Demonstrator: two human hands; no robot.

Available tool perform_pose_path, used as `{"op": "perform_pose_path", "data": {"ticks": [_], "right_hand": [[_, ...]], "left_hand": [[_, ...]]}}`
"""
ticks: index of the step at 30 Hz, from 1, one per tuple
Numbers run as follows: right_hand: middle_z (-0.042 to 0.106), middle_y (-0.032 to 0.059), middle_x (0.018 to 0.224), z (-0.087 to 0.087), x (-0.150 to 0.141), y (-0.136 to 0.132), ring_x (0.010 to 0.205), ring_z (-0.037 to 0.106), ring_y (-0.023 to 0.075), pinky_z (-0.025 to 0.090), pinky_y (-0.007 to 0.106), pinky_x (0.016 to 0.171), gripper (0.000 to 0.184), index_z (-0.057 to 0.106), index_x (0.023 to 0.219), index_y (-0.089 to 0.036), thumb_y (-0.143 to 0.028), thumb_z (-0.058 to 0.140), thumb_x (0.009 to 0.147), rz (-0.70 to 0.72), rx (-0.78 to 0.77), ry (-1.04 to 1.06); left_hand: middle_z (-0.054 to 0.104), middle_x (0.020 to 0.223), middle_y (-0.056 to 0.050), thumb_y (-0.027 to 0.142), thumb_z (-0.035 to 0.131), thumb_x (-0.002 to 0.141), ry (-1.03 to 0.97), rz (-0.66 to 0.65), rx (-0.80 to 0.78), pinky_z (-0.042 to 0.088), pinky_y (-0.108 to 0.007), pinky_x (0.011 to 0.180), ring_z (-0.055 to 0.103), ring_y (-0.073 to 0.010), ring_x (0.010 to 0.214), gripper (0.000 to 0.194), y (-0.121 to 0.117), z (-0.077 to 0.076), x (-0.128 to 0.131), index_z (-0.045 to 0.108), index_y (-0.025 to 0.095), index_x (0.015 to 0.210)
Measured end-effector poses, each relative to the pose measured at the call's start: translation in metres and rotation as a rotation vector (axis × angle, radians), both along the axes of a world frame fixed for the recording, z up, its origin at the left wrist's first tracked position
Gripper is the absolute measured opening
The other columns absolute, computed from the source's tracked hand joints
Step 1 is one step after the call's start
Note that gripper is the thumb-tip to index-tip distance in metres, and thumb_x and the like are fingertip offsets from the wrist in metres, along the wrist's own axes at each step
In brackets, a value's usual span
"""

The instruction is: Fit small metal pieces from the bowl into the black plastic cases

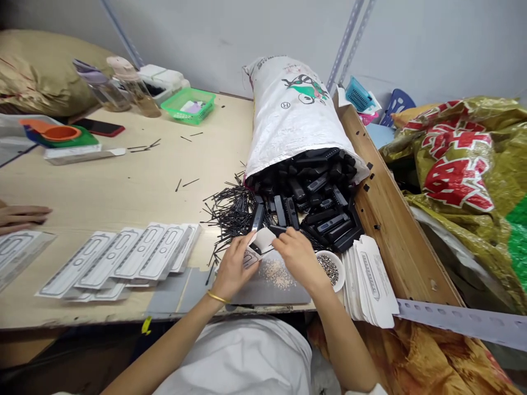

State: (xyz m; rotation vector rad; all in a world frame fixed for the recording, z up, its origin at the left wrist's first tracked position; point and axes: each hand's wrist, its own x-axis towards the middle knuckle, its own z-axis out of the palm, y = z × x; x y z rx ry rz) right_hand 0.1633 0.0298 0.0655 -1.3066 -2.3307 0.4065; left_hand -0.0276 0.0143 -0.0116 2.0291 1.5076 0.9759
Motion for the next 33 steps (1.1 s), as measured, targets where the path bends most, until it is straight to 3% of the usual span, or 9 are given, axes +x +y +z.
{"op": "perform_pose_path", "data": {"ticks": [2, 5, 8, 11, 14, 17, 22, 25, 33], "right_hand": [[0.062, 0.005, 0.086, -0.003, -0.013, -0.002, 0.085, 0.051, 0.0186, 0.041, 0.032, 0.08, 0.015, 0.065, 0.089, -0.021, -0.021, 0.05, 0.091, 0.069, -0.037, 0.078], [0.056, 0.0082, 0.113, -0.022, -0.03, -0.002, 0.1, 0.052, 0.0202, 0.044, 0.034, 0.086, 0.032, 0.057, 0.115, -0.023, -0.032, 0.061, 0.085, -0.129, -0.086, 0.441], [0.057, 0.0064, 0.105, -0.047, -0.051, -0.002, 0.089, 0.055, 0.0175, 0.048, 0.031, 0.078, 0.041, 0.052, 0.115, -0.021, -0.036, 0.065, 0.079, -0.301, -0.314, 0.827], [0.057, 0.0014, 0.086, -0.064, -0.077, -0.003, 0.075, 0.054, 0.0143, 0.047, 0.027, 0.07, 0.028, 0.052, 0.1, -0.02, -0.037, 0.061, 0.079, -0.42, -0.415, 1.064], [0.057, 0.0037, 0.087, -0.073, -0.102, -0.007, 0.082, 0.055, 0.0166, 0.047, 0.031, 0.075, 0.018, 0.054, 0.087, -0.02, -0.038, 0.053, 0.086, -0.528, -0.158, 0.997], [0.059, 0.0078, 0.1, -0.073, -0.117, -0.013, 0.095, 0.057, 0.02, 0.047, 0.037, 0.083, 0.016, 0.059, 0.09, -0.022, -0.035, 0.05, 0.089, -0.385, 0.072, 0.801], [0.06, 0.0073, 0.103, -0.051, -0.113, -0.018, 0.098, 0.057, 0.0194, 0.046, 0.037, 0.084, 0.014, 0.059, 0.099, -0.023, -0.023, 0.046, 0.092, -0.252, 0.199, 0.736], [0.063, 0.0076, 0.104, -0.046, -0.101, -0.019, 0.1, 0.057, 0.0205, 0.045, 0.039, 0.087, 0.014, 0.061, 0.097, -0.022, -0.022, 0.048, 0.091, -0.273, 0.181, 0.686], [0.065, 0.0098, 0.105, -0.07, -0.075, -0.022, 0.102, 0.06, 0.0208, 0.046, 0.039, 0.091, 0.019, 0.063, 0.095, -0.018, -0.032, 0.051, 0.09, -0.46, -0.089, 0.816]], "left_hand": [[0.054, 0.119, -0.009, 0.016, 0.06, 0.076, -0.037, -0.053, 0.026, 0.044, -0.041, 0.094, 0.054, -0.0245, 0.111, 0.071, 0.0, -0.003, 0.0, 0.033, 0.024, 0.142], [0.053, 0.128, -0.012, 0.019, 0.058, 0.079, -0.126, -0.044, 0.094, 0.044, -0.041, 0.098, 0.052, -0.0236, 0.117, 0.067, -0.003, -0.008, -0.005, 0.03, 0.021, 0.14], [0.055, 0.128, -0.011, 0.016, 0.057, 0.079, -0.182, -0.077, 0.14, 0.044, -0.042, 0.098, 0.054, -0.0225, 0.118, 0.043, -0.006, -0.007, -0.011, 0.045, 0.02, 0.12], [0.055, 0.13, -0.012, 0.013, 0.055, 0.078, -0.179, -0.157, 0.103, 0.044, -0.044, 0.098, 0.053, -0.0234, 0.119, 0.028, -0.005, -0.006, -0.013, 0.049, 0.02, 0.105], [0.048, 0.138, -0.016, 0.018, 0.054, 0.082, -0.231, -0.105, 0.033, 0.044, -0.044, 0.1, 0.05, -0.023, 0.124, 0.04, -0.001, -0.008, -0.014, 0.041, 0.019, 0.121], [0.047, 0.138, -0.019, 0.026, 0.047, 0.09, -0.341, 0.011, 0.015, 0.043, -0.044, 0.103, 0.048, -0.0211, 0.127, 0.05, 0.001, -0.006, -0.017, 0.027, 0.017, 0.135], [0.05, 0.136, -0.015, 0.03, 0.051, 0.091, -0.397, 0.028, 0.021, 0.043, -0.04, 0.104, 0.049, -0.0204, 0.127, 0.051, -0.005, 0.013, -0.014, 0.03, 0.02, 0.137], [0.05, 0.136, -0.016, 0.028, 0.044, 0.093, -0.452, 0.003, -0.005, 0.044, -0.039, 0.103, 0.051, -0.0193, 0.125, 0.047, -0.005, 0.012, -0.002, 0.029, 0.019, 0.136], [0.045, 0.138, -0.018, 0.026, 0.055, 0.085, -0.42, -0.055, -0.14, 0.041, -0.043, 0.106, 0.047, -0.0232, 0.129, 0.057, -0.004, -0.024, 0.021, 0.028, 0.017, 0.134]]}}
